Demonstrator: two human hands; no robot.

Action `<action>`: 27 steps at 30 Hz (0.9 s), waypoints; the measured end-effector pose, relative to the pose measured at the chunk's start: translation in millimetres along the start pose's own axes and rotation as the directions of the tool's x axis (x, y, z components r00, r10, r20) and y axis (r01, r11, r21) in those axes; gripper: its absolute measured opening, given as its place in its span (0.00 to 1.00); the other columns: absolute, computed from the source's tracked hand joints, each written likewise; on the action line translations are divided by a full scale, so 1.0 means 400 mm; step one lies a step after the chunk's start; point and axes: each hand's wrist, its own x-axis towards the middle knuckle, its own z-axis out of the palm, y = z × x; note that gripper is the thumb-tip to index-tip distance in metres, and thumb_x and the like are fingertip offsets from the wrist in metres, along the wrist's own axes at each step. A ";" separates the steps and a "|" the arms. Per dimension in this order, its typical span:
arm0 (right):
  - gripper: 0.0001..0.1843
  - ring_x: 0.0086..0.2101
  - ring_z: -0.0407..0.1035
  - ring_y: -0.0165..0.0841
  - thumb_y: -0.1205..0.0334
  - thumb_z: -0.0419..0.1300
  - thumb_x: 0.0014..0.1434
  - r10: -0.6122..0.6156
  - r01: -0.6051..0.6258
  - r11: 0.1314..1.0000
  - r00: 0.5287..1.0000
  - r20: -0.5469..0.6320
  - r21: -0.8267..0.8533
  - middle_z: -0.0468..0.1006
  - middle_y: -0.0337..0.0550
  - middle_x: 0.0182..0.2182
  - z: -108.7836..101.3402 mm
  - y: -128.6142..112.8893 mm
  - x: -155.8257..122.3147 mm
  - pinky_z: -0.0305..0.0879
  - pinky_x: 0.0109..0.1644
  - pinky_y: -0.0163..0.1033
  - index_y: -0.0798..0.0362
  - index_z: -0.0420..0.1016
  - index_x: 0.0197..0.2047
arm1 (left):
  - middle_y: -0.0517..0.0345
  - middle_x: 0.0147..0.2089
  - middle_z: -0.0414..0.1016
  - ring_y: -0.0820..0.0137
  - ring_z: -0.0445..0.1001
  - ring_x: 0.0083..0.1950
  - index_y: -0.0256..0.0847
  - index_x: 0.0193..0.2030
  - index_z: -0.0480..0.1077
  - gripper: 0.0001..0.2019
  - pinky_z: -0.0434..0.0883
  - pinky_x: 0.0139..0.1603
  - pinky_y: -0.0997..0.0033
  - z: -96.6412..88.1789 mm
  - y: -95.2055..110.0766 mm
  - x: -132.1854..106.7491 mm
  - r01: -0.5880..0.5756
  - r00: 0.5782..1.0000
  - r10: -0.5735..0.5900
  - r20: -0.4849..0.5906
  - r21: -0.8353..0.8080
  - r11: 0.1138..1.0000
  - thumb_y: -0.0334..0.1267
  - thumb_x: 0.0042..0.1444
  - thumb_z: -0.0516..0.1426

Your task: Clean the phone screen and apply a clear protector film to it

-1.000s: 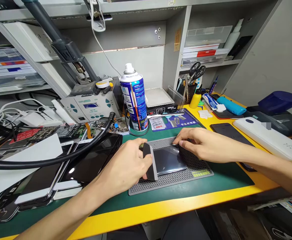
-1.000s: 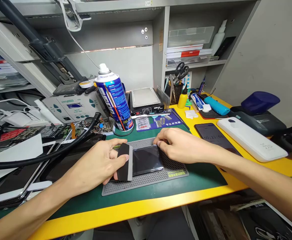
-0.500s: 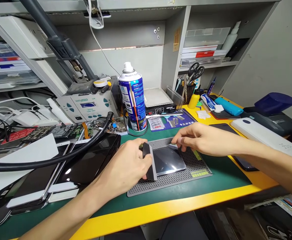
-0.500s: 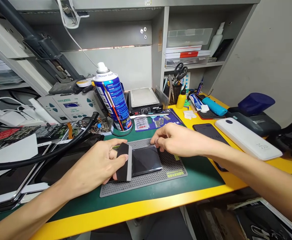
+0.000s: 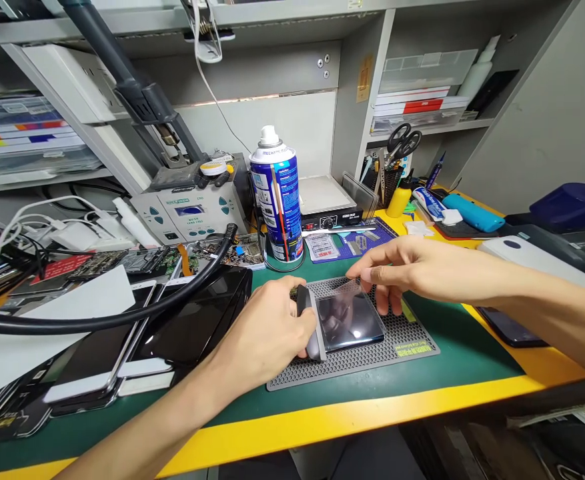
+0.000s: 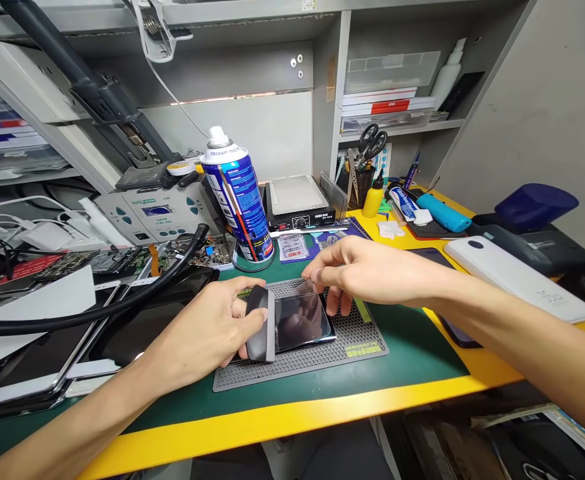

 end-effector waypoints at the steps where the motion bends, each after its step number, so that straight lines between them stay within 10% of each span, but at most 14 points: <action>1: 0.17 0.29 0.80 0.41 0.50 0.68 0.57 -0.001 0.001 1.000 1.000 0.002 0.022 0.82 0.46 0.29 0.002 -0.002 0.000 0.77 0.30 0.42 0.54 0.84 0.43 | 0.69 0.18 0.72 0.74 0.64 0.14 0.33 0.64 0.69 0.24 0.59 0.15 0.79 0.001 0.000 0.000 0.003 1.000 -0.003 -0.001 -0.006 1.000 0.35 0.61 0.58; 17: 0.09 0.28 0.82 0.41 0.59 0.69 0.60 0.091 -0.093 0.982 0.996 0.020 0.164 0.83 0.49 0.27 0.013 0.017 0.000 0.81 0.33 0.40 0.57 0.79 0.38 | 0.72 0.17 0.71 0.74 0.66 0.15 0.37 0.62 0.70 0.22 0.60 0.14 0.81 0.011 0.000 -0.003 0.046 0.999 -0.046 -0.021 -0.024 0.999 0.34 0.61 0.58; 27: 0.12 0.27 0.81 0.37 0.72 0.59 0.67 0.126 -0.124 0.938 0.992 0.017 0.322 0.84 0.51 0.27 0.020 0.028 -0.007 0.81 0.33 0.36 0.61 0.75 0.53 | 0.72 0.17 0.70 0.72 0.67 0.15 0.41 0.59 0.70 0.19 0.62 0.14 0.80 0.009 -0.003 0.006 0.065 0.998 -0.065 -0.021 0.005 0.998 0.35 0.62 0.57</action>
